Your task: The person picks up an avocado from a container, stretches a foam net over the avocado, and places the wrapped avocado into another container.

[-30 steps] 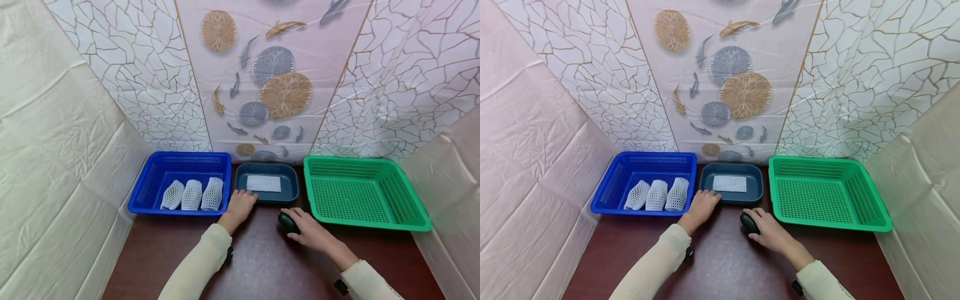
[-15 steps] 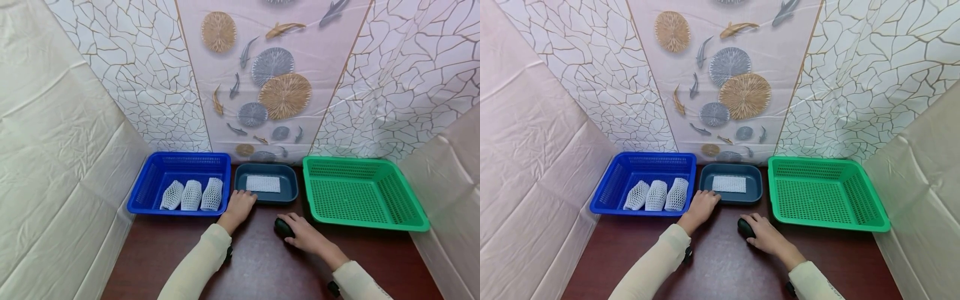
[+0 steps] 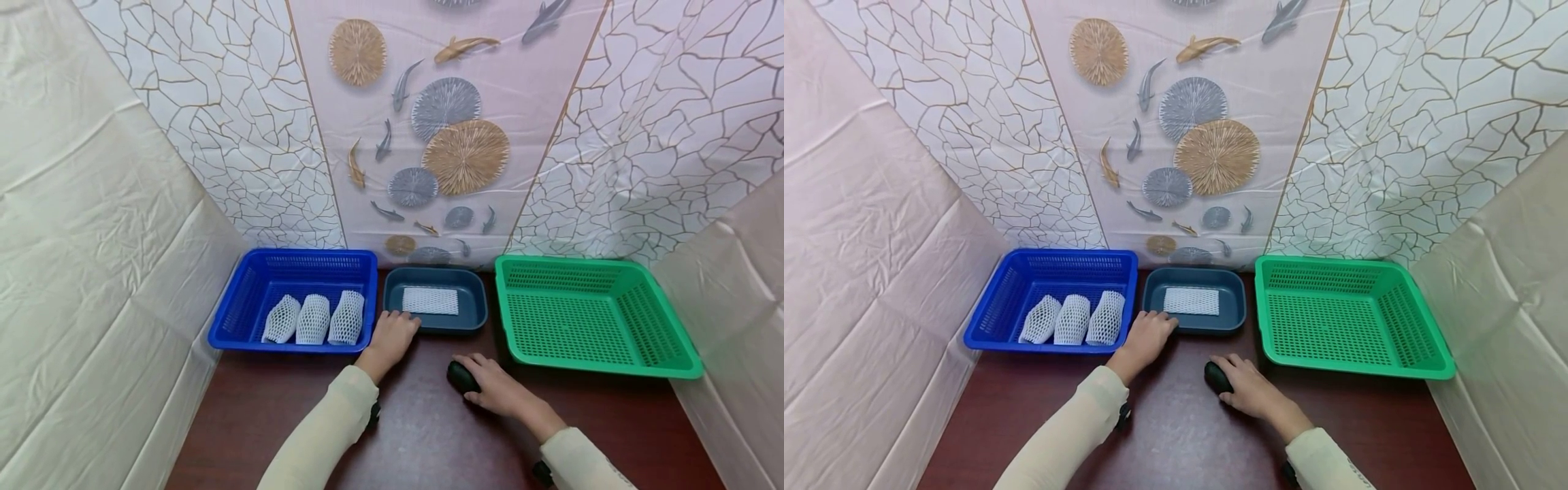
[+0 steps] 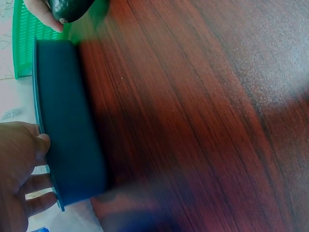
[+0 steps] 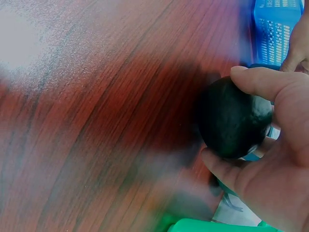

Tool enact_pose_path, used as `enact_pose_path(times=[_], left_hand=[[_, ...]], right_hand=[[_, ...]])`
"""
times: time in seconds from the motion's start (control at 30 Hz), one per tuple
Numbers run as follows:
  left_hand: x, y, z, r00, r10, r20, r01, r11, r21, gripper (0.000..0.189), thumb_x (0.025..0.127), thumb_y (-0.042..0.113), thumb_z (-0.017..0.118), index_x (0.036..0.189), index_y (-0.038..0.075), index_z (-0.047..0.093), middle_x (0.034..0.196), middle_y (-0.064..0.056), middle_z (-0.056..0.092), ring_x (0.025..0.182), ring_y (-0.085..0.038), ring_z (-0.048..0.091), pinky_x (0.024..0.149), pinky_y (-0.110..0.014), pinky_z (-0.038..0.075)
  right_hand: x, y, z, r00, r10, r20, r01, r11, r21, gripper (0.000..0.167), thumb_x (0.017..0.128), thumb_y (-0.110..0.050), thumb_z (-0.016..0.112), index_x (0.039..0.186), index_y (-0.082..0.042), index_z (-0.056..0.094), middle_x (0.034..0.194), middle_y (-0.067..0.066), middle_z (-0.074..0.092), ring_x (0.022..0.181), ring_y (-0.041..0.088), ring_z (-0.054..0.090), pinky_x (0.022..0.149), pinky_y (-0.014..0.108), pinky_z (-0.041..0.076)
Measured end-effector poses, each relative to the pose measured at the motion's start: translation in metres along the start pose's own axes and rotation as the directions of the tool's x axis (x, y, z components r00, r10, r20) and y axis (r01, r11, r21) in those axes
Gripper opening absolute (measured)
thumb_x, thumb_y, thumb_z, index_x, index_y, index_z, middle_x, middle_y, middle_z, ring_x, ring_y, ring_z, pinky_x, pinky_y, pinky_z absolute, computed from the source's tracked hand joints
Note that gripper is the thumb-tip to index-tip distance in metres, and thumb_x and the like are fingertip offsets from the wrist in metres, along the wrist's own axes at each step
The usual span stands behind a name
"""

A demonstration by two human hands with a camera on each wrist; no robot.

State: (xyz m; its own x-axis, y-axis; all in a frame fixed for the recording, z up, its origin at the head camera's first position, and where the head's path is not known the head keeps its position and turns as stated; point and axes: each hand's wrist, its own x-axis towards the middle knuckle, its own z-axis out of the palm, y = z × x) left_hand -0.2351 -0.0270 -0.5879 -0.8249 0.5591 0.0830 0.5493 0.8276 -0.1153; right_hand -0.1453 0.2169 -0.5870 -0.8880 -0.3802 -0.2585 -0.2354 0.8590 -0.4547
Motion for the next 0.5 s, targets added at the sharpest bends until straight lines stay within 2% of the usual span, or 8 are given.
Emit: enact_pose_path(times=[0.5], left_hand=[[0.0006, 0.0006, 0.0006, 1.0, -0.01, 0.001, 0.01, 1.0, 0.007, 0.026, 0.102, 0.012, 0.063, 0.124, 0.023, 0.073, 0.115, -0.002, 0.074, 0.103, -0.023, 0.07, 0.089, -0.043, 0.057]], right_hand=[[0.0029, 0.0046, 0.0029, 1.0, 0.021, 0.013, -0.021, 1.0, 0.018, 0.073, 0.093, -0.023, 0.078, 0.156, -0.014, 0.043, 0.154, 0.015, 0.046, 0.137, 0.039, 0.049, 0.103, 0.057, 0.048]])
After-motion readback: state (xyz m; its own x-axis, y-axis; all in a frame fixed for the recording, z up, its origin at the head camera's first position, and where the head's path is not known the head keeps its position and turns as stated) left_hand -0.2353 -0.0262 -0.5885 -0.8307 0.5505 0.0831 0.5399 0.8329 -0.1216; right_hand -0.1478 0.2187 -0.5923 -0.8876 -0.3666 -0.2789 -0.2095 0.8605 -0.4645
